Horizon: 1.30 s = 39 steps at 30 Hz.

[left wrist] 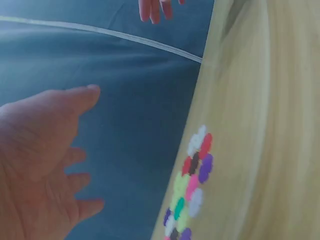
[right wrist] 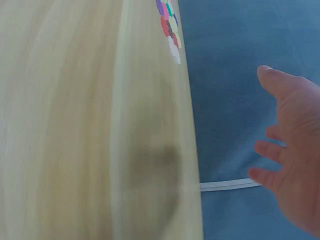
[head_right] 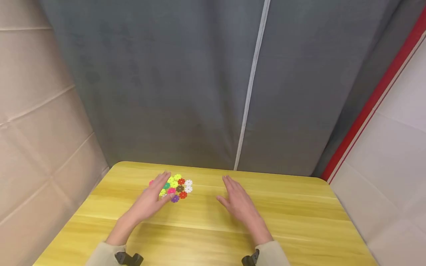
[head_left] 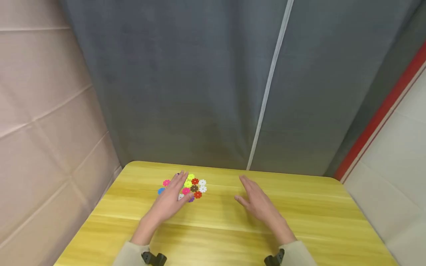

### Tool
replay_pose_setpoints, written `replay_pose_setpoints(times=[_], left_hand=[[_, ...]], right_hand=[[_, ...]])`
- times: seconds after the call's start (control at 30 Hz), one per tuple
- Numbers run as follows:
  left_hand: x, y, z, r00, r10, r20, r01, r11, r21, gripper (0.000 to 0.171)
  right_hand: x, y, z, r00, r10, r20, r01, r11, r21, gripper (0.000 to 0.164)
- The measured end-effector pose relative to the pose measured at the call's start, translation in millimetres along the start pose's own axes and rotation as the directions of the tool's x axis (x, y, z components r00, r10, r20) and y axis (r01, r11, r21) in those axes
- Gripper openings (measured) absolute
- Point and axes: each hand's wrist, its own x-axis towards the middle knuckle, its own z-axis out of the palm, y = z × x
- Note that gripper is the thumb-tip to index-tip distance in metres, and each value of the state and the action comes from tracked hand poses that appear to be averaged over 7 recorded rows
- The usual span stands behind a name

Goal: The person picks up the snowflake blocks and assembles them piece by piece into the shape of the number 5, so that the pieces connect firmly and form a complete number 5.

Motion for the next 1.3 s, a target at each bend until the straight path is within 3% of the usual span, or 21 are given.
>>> replay_pose_setpoints(times=[0.13, 0.33, 0.6, 0.77, 0.97, 1.2, 1.3], left_hand=[[-4.9, -5.3, 4.8, 1.000, -0.009, 0.025, 0.012, 0.990, -0.138, 0.080], [-6.5, -15.2, 10.8, 0.998, -0.061, 0.020, 0.064, 0.972, -0.228, 0.073], [0.2, -31.2, 32.5, 0.995, -0.074, -0.068, 0.047, 0.941, -0.336, 0.060], [1.3, -43.6, 44.3, 0.992, -0.115, -0.049, 0.089, 0.922, -0.376, 0.064], [4.4, -50.5, 54.0, 0.991, -0.123, -0.053, 0.090, 0.903, -0.420, 0.061], [14.6, -55.4, 62.6, 0.979, -0.201, 0.018, 0.182, 0.841, -0.510, 0.056], [18.2, -55.2, 65.3, 0.980, -0.200, 0.025, 0.184, 0.838, -0.514, 0.052]], right_hand=[[1, 2, 10, 0.999, 0.037, -0.015, -0.036, 0.996, 0.079, 0.071], [9, 1, 30, 0.997, 0.067, -0.039, -0.059, 0.980, 0.189, 0.059], [26, -13, 58, 0.996, 0.069, 0.049, -0.081, 0.950, 0.301, 0.051], [40, -24, 81, 0.994, 0.041, 0.103, -0.075, 0.937, 0.341, 0.053], [51, -30, 100, 0.995, 0.036, 0.095, -0.071, 0.919, 0.389, 0.049], [65, -33, 112, 0.995, 0.046, 0.085, -0.075, 0.925, 0.373, 0.043], [70, -35, 115, 0.993, 0.076, 0.091, -0.105, 0.919, 0.380, 0.040]])
